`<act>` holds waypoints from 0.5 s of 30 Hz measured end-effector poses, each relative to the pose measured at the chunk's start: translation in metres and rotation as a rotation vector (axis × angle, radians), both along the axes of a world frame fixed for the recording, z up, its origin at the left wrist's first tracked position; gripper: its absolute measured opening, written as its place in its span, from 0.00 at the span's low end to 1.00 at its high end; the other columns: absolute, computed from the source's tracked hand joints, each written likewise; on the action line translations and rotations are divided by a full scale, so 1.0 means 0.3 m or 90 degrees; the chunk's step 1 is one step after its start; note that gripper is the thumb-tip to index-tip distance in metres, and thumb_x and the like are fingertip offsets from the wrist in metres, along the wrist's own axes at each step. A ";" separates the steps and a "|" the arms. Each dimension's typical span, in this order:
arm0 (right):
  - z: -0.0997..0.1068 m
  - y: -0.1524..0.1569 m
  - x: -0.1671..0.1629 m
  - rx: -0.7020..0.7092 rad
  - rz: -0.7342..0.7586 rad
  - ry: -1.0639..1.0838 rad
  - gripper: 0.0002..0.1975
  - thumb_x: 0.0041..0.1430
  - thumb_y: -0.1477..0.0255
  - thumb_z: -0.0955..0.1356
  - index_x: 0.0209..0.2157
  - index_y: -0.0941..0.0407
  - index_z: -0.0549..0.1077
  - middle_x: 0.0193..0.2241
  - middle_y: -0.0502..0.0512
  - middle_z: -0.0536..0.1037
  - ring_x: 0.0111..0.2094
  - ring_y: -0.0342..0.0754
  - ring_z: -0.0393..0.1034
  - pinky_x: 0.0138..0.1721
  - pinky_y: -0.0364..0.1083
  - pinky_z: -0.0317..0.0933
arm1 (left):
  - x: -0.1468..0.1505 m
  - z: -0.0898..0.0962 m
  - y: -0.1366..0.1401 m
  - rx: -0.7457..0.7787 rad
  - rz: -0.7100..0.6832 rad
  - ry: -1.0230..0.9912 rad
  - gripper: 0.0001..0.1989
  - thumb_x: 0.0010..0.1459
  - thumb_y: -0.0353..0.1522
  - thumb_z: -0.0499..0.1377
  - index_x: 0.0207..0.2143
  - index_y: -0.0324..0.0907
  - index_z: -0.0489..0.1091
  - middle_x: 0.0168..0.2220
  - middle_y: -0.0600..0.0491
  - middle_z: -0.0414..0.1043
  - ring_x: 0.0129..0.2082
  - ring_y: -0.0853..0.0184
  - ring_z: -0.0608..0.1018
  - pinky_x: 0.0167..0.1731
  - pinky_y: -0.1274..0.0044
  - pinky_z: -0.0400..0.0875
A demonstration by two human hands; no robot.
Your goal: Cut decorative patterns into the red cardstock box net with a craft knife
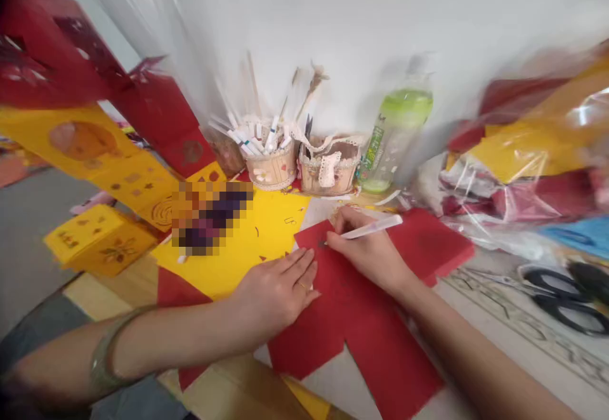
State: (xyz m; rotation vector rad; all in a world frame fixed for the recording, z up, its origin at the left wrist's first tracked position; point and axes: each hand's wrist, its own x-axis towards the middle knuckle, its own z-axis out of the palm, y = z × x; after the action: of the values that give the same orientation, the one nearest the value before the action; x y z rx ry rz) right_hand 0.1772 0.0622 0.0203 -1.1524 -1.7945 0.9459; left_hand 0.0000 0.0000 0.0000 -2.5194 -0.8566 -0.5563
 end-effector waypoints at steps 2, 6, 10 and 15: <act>0.000 -0.005 0.004 0.002 -0.012 0.008 0.12 0.49 0.74 0.67 0.18 0.54 0.59 0.18 0.44 0.62 0.21 0.41 0.53 0.22 0.43 0.47 | -0.002 -0.005 0.001 -0.003 0.004 0.019 0.17 0.63 0.32 0.50 0.41 0.26 0.71 0.43 0.38 0.73 0.44 0.57 0.76 0.36 0.72 0.75; 0.003 -0.008 0.009 0.004 -0.037 0.020 0.13 0.49 0.73 0.67 0.18 0.54 0.58 0.17 0.44 0.60 0.20 0.40 0.53 0.21 0.43 0.46 | -0.003 -0.008 0.005 -0.007 -0.003 0.022 0.17 0.63 0.32 0.50 0.42 0.26 0.71 0.43 0.37 0.73 0.44 0.57 0.76 0.36 0.72 0.75; 0.008 -0.008 0.007 0.003 -0.051 0.019 0.12 0.48 0.74 0.66 0.18 0.54 0.58 0.17 0.43 0.60 0.20 0.40 0.52 0.20 0.42 0.45 | -0.003 -0.008 0.009 0.000 -0.009 -0.003 0.17 0.63 0.31 0.49 0.41 0.26 0.71 0.43 0.38 0.73 0.44 0.57 0.76 0.36 0.72 0.75; 0.010 -0.010 -0.001 0.000 -0.046 0.007 0.13 0.48 0.74 0.66 0.17 0.54 0.57 0.16 0.44 0.60 0.20 0.40 0.52 0.20 0.42 0.45 | -0.007 -0.009 0.009 -0.003 -0.009 0.004 0.16 0.63 0.32 0.49 0.41 0.27 0.71 0.43 0.38 0.73 0.44 0.58 0.76 0.37 0.72 0.75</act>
State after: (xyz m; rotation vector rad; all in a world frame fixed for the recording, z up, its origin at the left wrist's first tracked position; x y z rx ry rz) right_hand 0.1770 0.0590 0.0233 -1.2014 -1.7326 0.9075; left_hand -0.0022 0.0028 -0.0027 -2.5315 -0.8398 -0.5501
